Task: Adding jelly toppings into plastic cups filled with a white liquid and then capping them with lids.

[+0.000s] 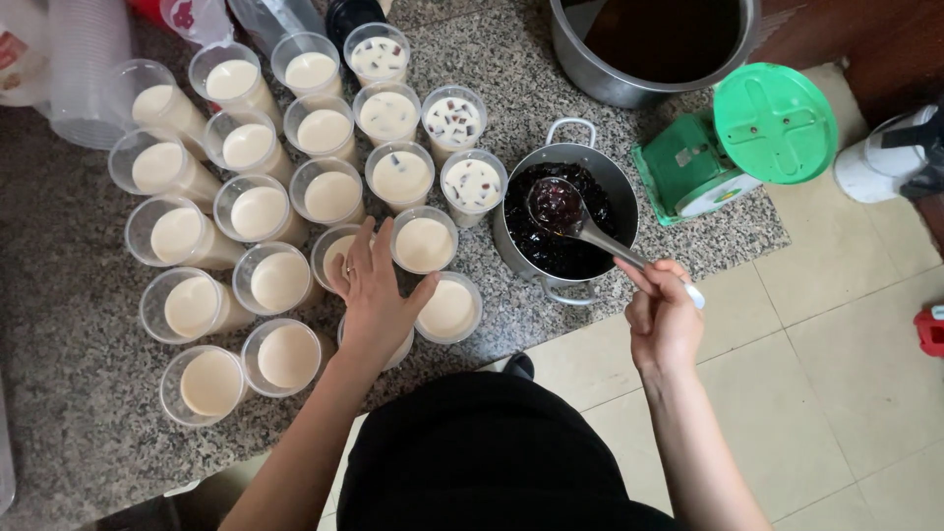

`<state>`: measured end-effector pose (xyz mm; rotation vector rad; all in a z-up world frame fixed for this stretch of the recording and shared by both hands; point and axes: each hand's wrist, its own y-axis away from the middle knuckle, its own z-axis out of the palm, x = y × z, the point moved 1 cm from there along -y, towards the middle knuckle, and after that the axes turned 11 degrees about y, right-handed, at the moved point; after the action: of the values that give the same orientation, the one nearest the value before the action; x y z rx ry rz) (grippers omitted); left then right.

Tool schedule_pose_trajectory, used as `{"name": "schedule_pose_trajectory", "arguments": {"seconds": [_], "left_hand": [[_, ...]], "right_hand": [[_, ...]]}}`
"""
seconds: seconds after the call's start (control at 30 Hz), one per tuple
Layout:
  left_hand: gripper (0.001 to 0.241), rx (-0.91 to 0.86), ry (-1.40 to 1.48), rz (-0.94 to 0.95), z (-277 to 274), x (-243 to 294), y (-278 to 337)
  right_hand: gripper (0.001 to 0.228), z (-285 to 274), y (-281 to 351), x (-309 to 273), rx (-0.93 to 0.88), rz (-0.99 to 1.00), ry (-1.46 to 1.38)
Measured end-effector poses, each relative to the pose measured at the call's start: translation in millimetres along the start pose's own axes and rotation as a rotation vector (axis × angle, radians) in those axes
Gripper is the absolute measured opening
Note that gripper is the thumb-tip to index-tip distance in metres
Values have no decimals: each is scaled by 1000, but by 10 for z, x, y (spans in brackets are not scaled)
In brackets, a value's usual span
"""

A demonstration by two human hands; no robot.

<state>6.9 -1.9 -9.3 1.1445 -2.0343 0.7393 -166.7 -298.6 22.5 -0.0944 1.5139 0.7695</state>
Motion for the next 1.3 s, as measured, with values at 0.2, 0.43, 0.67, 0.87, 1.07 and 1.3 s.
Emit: {"name": "schedule_pose_trajectory", "arguments": {"seconds": [0.2, 0.43, 0.67, 0.87, 1.07, 1.3], "left_hand": [[91, -32, -21, -12, 1, 26, 6], [95, -43, 5, -36, -81, 124, 23], [101, -72, 40, -75, -106, 104, 88], [105, -73, 20, -65, -85, 94, 125], [117, -108, 23, -46, -89, 177, 216], [139, -160, -137, -42, -17, 307, 447]], "right_hand": [[12, 370, 346, -169, -104, 16, 24], [9, 918, 488, 194, -204, -20, 44], [25, 982, 547, 415, -364, -612, 468], [20, 732, 466, 502, -383, -777, 490], [7, 451, 317, 104, 100, -281, 116], [23, -97, -509, 518, 109, -543, 454]]}}
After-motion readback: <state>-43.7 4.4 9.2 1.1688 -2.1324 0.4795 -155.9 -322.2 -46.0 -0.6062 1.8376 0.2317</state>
